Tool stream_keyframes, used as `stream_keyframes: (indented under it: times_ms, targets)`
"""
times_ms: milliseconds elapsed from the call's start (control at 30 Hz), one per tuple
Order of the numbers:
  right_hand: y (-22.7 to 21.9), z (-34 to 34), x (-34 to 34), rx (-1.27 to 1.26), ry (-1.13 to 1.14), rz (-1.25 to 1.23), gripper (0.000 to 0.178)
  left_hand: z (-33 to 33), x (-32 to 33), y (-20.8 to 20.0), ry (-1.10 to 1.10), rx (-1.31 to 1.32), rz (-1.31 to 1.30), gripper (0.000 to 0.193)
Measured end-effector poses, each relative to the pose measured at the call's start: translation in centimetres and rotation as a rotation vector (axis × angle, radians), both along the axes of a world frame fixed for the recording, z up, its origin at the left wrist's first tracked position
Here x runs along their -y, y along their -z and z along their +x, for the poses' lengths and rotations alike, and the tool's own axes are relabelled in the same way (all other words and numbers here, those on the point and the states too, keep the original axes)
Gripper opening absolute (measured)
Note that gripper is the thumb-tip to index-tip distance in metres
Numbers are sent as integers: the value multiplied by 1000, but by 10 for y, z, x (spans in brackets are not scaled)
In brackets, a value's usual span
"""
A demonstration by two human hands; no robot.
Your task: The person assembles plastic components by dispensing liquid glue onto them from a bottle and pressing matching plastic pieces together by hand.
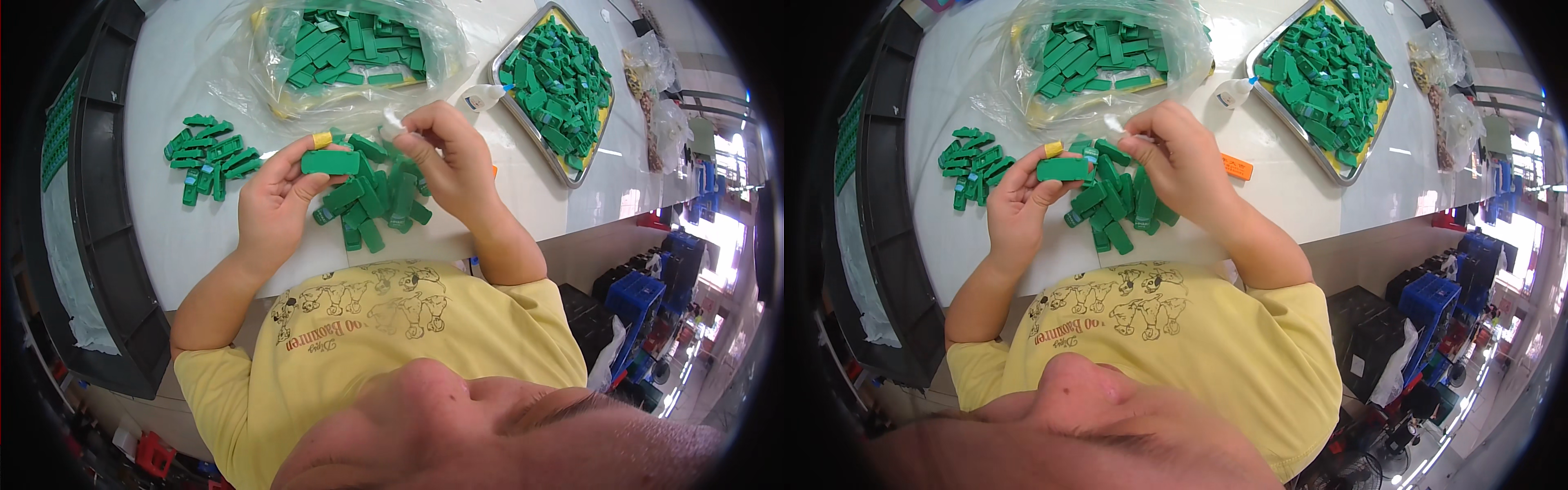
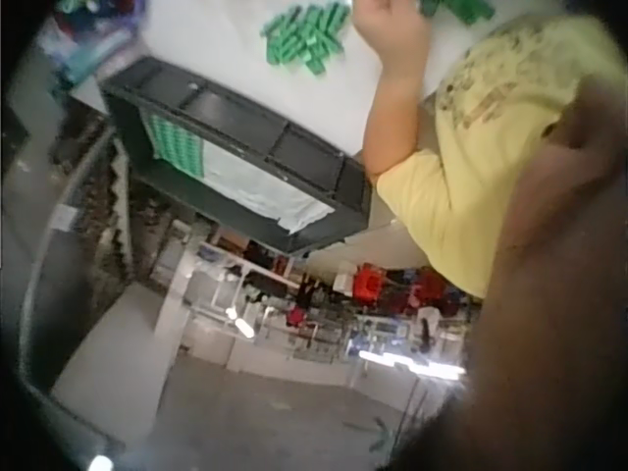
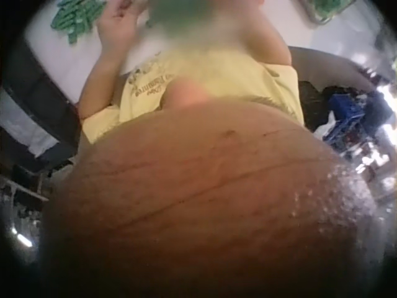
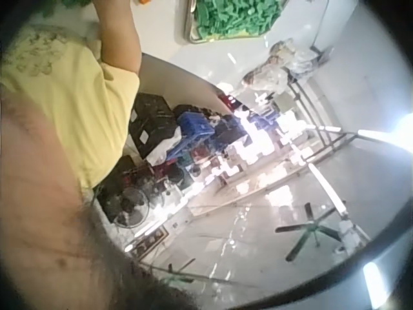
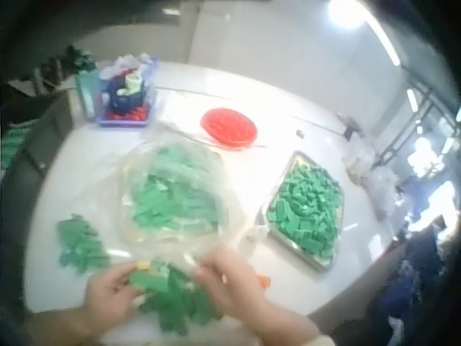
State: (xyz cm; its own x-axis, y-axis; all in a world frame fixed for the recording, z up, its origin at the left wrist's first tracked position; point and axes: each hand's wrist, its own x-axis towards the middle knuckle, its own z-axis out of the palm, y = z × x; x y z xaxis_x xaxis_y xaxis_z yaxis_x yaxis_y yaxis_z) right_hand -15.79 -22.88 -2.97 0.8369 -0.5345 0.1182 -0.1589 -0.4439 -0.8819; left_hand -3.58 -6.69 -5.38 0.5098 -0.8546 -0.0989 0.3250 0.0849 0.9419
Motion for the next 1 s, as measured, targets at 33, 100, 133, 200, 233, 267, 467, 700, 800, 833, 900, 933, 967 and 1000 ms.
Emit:
stream_keyframes:
  times_ms: [33,100,133,200,233,267,467,700,800,833,900,933,967,1000]
  targets:
    - [0,1,2,-22,59,2,6,0,-1,1,5,-1,3,35]
    - [1,0,8,-101,48,-221,7,1,0,3,7,-2,6,35]
    - [2,-1,12,-180,39,-445,9,2,0,4,8,-9,6,35]
    - [5,-6,19,-301,48,-515,11,5,2,5,9,-15,6,35]
    - [7,-7,21,-423,56,-583,13,5,2,5,5,-11,3,35]
    - [9,-7,22,-422,53,-582,13,5,2,6,1,-7,0,35]
    - [5,-1,14,-199,130,-428,13,5,8,9,44,29,22,35]
    - [4,-1,0,-116,-116,7,11,-2,11,11,80,25,3,35]
    - [4,-2,-2,-182,-145,191,13,-4,10,10,106,80,20,34]
    - [4,-3,-4,-196,-150,348,14,-5,10,10,121,119,11,36]
    - [6,-4,-5,-209,-154,505,17,-6,10,11,137,159,1,37]
    - [8,-4,-5,-204,-164,559,17,-7,10,12,144,162,-14,38]
    - [8,-4,-6,-200,-174,612,17,-7,9,12,151,165,-28,40]
    - [8,-4,-7,-200,-175,612,17,-7,9,11,150,165,-28,40]
